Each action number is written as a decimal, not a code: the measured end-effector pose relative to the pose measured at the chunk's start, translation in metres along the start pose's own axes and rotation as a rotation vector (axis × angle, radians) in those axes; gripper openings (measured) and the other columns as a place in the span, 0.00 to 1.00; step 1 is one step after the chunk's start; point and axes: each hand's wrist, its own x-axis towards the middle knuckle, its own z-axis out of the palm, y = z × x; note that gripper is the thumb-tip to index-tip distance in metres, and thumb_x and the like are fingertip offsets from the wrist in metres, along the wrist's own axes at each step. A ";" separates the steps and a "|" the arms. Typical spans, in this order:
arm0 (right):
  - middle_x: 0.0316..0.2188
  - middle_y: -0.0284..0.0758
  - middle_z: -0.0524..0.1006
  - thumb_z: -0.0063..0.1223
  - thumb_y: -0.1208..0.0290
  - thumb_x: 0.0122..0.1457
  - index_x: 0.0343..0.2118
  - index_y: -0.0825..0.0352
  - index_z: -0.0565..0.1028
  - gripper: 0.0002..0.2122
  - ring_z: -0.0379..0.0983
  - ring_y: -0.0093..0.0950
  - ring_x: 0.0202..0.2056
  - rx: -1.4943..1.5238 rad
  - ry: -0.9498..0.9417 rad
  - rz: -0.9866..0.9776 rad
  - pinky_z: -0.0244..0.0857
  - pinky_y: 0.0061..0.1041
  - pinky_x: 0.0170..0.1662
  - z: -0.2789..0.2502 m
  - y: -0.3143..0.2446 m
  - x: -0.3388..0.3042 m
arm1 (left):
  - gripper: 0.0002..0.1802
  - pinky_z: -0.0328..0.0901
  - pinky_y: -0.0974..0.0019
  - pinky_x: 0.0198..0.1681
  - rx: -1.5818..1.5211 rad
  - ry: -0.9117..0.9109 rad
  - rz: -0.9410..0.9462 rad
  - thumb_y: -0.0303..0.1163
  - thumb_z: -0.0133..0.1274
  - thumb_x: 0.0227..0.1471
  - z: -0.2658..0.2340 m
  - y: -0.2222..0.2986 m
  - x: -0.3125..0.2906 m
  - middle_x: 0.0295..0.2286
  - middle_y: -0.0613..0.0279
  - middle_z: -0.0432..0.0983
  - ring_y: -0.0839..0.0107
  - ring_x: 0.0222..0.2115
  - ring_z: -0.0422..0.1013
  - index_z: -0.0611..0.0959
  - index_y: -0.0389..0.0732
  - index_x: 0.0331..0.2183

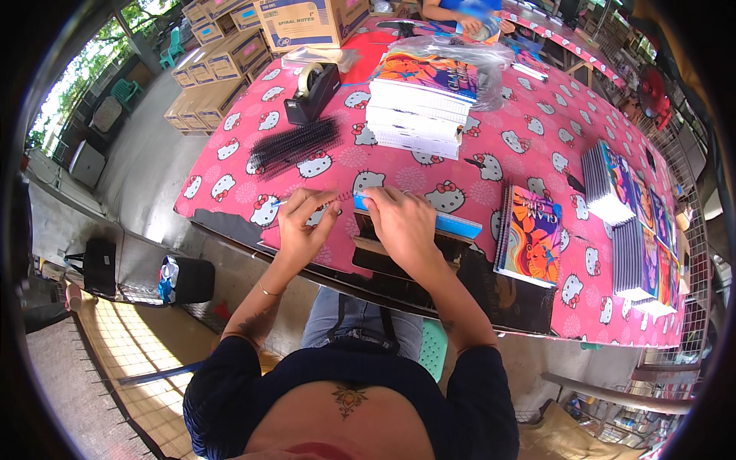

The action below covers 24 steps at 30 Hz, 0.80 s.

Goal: The person assembles spiral-bound notebooks by aligning pages and covers, inserting a plastic binding comb, and securing the ends of the comb by hand.

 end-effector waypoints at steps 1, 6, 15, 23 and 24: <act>0.26 0.32 0.79 0.60 0.67 0.57 0.35 0.60 0.78 0.06 0.78 0.35 0.26 -0.001 -0.003 0.005 0.69 0.35 0.33 0.000 0.000 0.000 | 0.09 0.69 0.61 0.31 0.004 0.008 0.011 0.23 0.64 0.47 0.000 0.000 -0.001 0.28 0.56 0.78 0.59 0.29 0.74 0.87 0.38 0.35; 0.27 0.31 0.80 0.59 0.67 0.58 0.36 0.60 0.79 0.05 0.78 0.35 0.28 0.002 -0.006 -0.013 0.69 0.34 0.32 -0.001 0.001 -0.002 | 0.13 0.69 0.60 0.29 -0.055 -0.010 -0.063 0.23 0.64 0.48 0.007 -0.003 -0.003 0.28 0.56 0.78 0.59 0.28 0.75 0.85 0.38 0.39; 0.36 0.37 0.77 0.58 0.71 0.58 0.40 0.63 0.78 0.08 0.78 0.37 0.29 0.145 -0.084 -0.046 0.70 0.36 0.33 -0.013 0.005 -0.001 | 0.17 0.69 0.57 0.31 -0.153 -0.446 0.010 0.33 0.61 0.54 0.002 -0.015 0.029 0.34 0.55 0.74 0.55 0.30 0.74 0.80 0.41 0.46; 0.26 0.33 0.78 0.55 0.70 0.60 0.40 0.59 0.80 0.07 0.78 0.38 0.28 0.000 -0.139 0.042 0.70 0.38 0.30 -0.026 0.010 -0.004 | 0.40 0.53 0.37 0.60 0.545 -0.241 0.335 0.58 0.51 0.56 0.027 0.010 0.025 0.58 0.47 0.63 0.49 0.58 0.61 0.72 0.35 0.57; 0.27 0.33 0.78 0.55 0.69 0.60 0.40 0.59 0.80 0.07 0.78 0.38 0.27 -0.003 -0.128 0.042 0.70 0.37 0.30 -0.023 0.010 -0.005 | 0.47 0.42 0.32 0.64 0.578 -0.286 0.275 0.63 0.49 0.54 0.038 0.001 0.005 0.63 0.47 0.58 0.50 0.64 0.55 0.69 0.32 0.60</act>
